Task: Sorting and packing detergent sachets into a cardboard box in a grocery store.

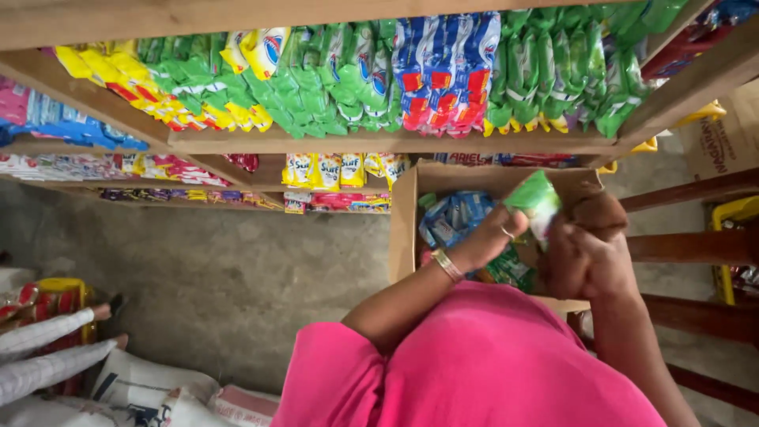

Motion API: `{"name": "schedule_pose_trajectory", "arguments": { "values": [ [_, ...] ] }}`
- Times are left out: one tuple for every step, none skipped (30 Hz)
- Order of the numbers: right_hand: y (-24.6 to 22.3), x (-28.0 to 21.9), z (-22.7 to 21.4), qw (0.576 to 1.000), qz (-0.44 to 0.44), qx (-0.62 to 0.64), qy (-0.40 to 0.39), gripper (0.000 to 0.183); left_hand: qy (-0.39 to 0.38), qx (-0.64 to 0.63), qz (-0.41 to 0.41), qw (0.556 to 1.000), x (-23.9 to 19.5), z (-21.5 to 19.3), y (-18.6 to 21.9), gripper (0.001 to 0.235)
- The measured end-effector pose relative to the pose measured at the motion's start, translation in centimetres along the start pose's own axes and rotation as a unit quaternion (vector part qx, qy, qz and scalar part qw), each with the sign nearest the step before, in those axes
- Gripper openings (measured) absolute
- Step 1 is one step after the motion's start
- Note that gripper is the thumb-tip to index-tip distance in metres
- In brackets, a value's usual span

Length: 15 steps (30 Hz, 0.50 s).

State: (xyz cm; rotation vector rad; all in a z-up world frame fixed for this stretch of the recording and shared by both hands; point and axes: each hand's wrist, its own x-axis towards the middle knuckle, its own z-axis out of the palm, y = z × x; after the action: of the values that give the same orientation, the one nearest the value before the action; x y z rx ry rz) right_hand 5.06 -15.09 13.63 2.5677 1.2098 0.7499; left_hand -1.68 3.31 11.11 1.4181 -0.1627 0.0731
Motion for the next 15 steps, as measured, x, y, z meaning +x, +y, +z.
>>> {"name": "schedule_pose_trajectory", "arguments": {
  "values": [
    [0.3, -0.3, 0.0, 0.883, 0.219, 0.415, -0.031, 0.055, 0.047, -0.107, 0.025, 0.993, 0.2, 0.7, -2.6, 0.072],
    [0.6, -0.9, 0.0, 0.557, 0.386, 0.733, -0.06, 0.025, 0.098, -0.214, 0.047, 0.971, -0.1, 1.6, -5.4, 0.031],
    [0.1, -0.8, -1.4, 0.556, 0.387, 0.732, -0.065, 0.025, 0.101, -0.217, 0.043, 0.97, -0.7, 2.3, -4.2, 0.031],
    [-0.2, 0.0, -2.5, 0.575, 0.332, 0.747, -0.038, 0.018, 0.155, -0.189, 0.008, 0.97, -0.6, 2.4, -2.9, 0.038],
    [-0.5, 0.7, -3.7, 0.591, 0.274, 0.759, -0.01, 0.012, 0.209, -0.16, -0.029, 0.964, -0.6, 2.6, -1.5, 0.046],
    [-0.4, 0.3, -3.0, 0.591, 0.272, 0.759, -0.009, 0.012, 0.209, -0.159, -0.026, 0.964, -0.4, 2.7, -1.6, 0.046],
    [-0.2, -0.1, -2.2, 0.565, 0.302, 0.767, -0.03, 0.016, 0.224, -0.188, -0.024, 0.956, -0.2, 2.8, -1.7, 0.047],
    [0.0, -0.9, -1.5, 0.537, 0.335, 0.772, -0.052, 0.021, 0.237, -0.217, -0.024, 0.947, -0.3, 3.1, -1.8, 0.049],
    [0.0, -0.8, -2.4, 0.537, 0.336, 0.772, -0.052, 0.021, 0.236, -0.218, -0.025, 0.947, -0.1, 2.7, -2.9, 0.049],
    [0.1, -0.5, -3.2, 0.535, 0.352, 0.767, -0.045, 0.022, 0.238, -0.334, -0.026, 0.912, 0.3, 2.2, -3.9, 0.047],
    [0.1, -0.2, -3.9, 0.533, 0.368, 0.761, -0.039, 0.023, 0.237, -0.445, -0.026, 0.863, 0.7, 1.6, -5.0, 0.047],
    [0.0, -0.1, -4.1, 0.533, 0.367, 0.762, -0.039, 0.023, 0.238, -0.445, -0.025, 0.863, 0.7, 1.0, -5.0, 0.047],
    [-0.1, 0.0, -4.3, 0.559, 0.337, 0.757, 0.03, 0.034, 0.224, -0.489, -0.033, 0.842, 0.7, 0.4, -5.1, 0.034],
    [-0.2, 0.0, -4.6, 0.582, 0.307, 0.746, 0.1, 0.047, 0.208, -0.532, -0.043, 0.82, 0.7, -0.3, -5.1, 0.023],
    [-0.2, 0.2, -4.9, 0.581, 0.308, 0.746, 0.101, 0.047, 0.207, -0.531, -0.044, 0.82, 0.7, -0.4, -5.2, 0.023]
  ]
}}
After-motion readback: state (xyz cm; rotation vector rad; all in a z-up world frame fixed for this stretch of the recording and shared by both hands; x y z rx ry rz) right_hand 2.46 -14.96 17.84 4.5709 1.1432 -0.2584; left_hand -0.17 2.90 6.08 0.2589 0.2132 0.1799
